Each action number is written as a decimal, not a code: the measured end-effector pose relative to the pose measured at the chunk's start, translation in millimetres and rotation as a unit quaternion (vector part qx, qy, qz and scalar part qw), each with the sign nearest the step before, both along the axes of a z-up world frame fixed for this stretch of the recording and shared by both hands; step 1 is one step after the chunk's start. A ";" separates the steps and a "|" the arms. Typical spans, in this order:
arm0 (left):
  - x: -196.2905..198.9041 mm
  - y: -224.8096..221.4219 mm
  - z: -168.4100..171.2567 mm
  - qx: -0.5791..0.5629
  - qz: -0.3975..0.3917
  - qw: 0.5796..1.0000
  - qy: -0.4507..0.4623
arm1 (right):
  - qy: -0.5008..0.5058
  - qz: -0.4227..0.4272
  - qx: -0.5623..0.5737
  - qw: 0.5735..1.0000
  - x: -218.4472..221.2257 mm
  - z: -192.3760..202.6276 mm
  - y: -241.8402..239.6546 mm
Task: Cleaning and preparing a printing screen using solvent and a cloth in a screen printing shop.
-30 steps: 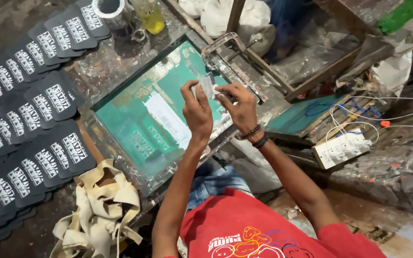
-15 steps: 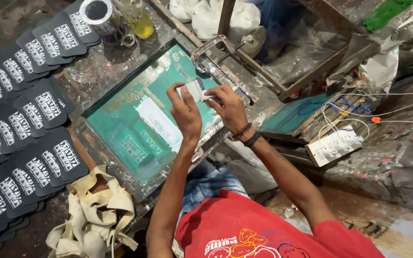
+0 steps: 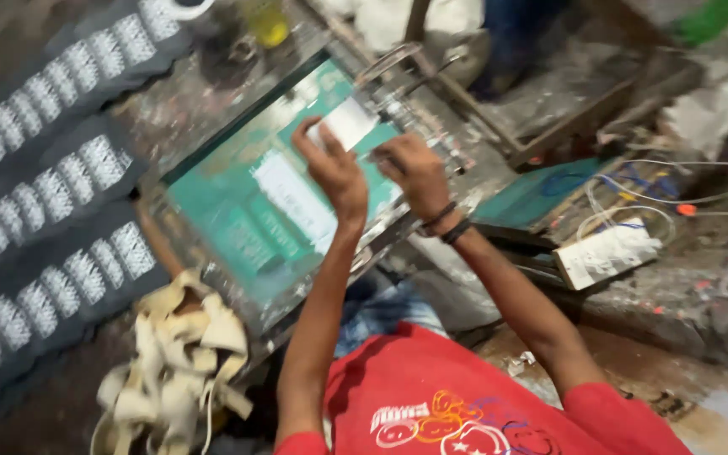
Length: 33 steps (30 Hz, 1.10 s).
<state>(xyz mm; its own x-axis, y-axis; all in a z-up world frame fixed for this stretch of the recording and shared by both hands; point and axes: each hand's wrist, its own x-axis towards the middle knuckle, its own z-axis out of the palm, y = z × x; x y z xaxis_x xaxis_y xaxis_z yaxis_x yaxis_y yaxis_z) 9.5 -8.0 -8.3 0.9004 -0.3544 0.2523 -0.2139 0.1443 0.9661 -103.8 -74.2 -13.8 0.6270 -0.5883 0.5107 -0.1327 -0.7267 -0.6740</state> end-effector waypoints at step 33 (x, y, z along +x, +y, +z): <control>1.8 37.1 14.6 0.129 -0.086 0.985 -0.078 | -0.032 0.025 0.110 0.993 -0.8 10.4 -4.9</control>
